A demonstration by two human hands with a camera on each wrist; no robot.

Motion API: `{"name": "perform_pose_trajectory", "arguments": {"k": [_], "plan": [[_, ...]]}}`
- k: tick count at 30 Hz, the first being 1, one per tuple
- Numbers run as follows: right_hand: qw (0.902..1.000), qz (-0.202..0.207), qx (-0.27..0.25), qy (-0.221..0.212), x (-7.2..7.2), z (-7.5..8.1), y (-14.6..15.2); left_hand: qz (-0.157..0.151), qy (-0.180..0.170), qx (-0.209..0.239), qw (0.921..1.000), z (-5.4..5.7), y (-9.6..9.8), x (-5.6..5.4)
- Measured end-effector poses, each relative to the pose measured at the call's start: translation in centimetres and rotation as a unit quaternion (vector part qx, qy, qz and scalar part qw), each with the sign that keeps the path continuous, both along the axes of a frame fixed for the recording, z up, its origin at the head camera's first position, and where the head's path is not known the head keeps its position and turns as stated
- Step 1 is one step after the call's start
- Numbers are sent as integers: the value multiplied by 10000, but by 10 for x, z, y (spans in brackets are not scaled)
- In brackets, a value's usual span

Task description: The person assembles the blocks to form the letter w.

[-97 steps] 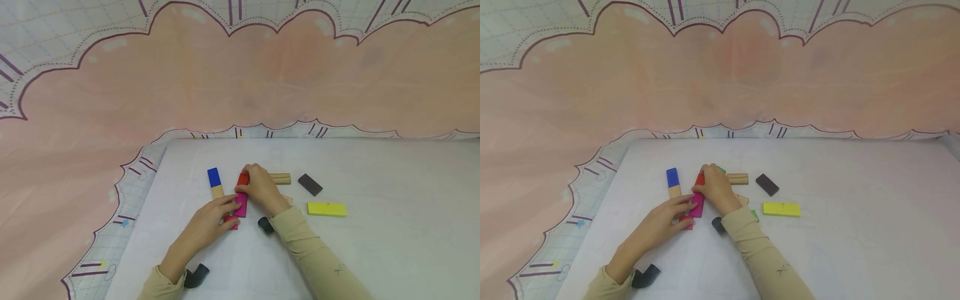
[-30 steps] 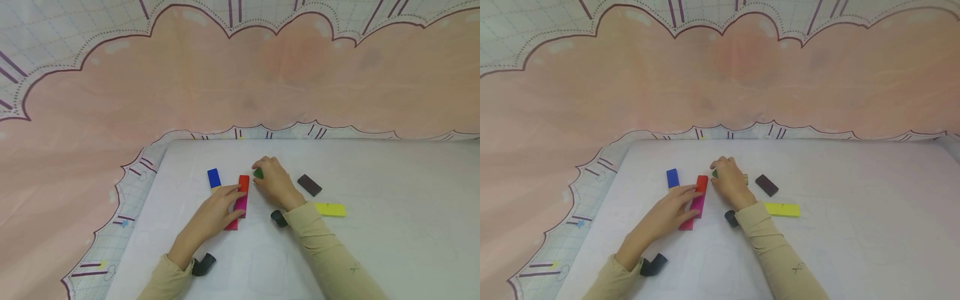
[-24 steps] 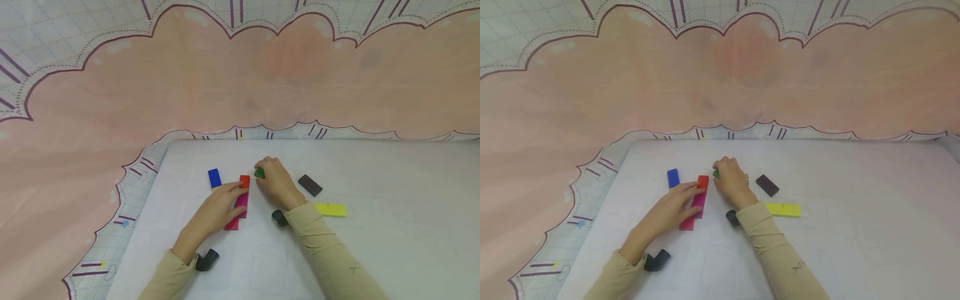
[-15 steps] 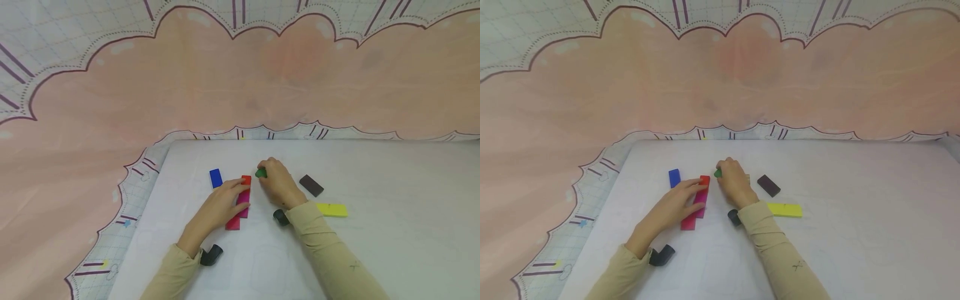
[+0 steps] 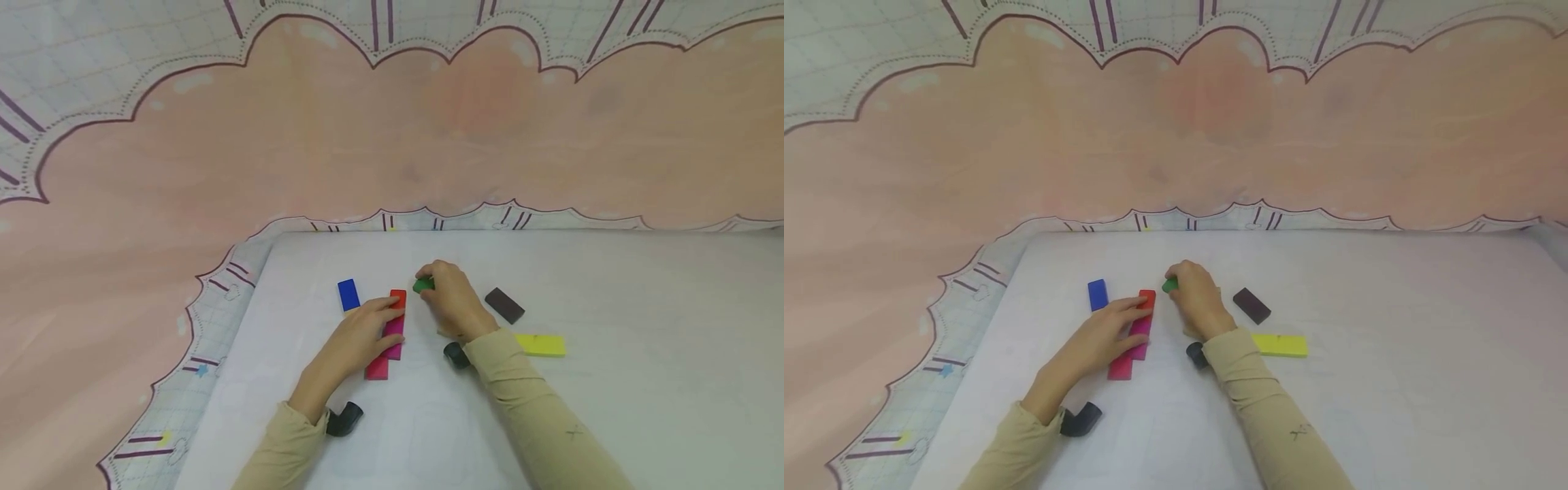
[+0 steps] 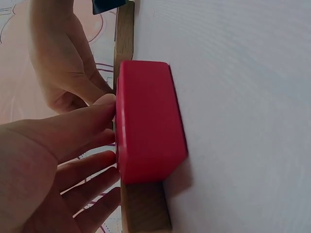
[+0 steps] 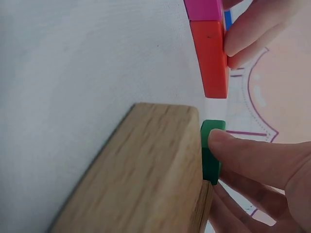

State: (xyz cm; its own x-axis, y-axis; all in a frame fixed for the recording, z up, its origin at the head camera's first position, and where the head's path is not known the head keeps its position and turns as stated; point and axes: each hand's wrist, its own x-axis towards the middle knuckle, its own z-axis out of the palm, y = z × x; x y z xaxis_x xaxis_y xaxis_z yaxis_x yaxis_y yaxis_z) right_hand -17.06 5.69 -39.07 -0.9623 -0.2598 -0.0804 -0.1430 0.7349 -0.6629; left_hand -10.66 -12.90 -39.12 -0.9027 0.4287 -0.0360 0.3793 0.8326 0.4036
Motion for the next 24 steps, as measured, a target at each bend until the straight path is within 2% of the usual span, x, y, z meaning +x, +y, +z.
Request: {"name": "perform_pose_trajectory", "arguments": {"k": [12, 19, 24], "plan": [[10000, 23, -92, -16, -2, 1, -2, 59, -52, 212, 9997, -3, -1, 1], [9995, 100, -301, 35, -4, -2, -2, 61, -220, 355, 9991, -5, 0, 0], [9995, 90, -314, -23, -6, -3, -5, 18, -156, 333, 9993, -4, 1, 0]]}}
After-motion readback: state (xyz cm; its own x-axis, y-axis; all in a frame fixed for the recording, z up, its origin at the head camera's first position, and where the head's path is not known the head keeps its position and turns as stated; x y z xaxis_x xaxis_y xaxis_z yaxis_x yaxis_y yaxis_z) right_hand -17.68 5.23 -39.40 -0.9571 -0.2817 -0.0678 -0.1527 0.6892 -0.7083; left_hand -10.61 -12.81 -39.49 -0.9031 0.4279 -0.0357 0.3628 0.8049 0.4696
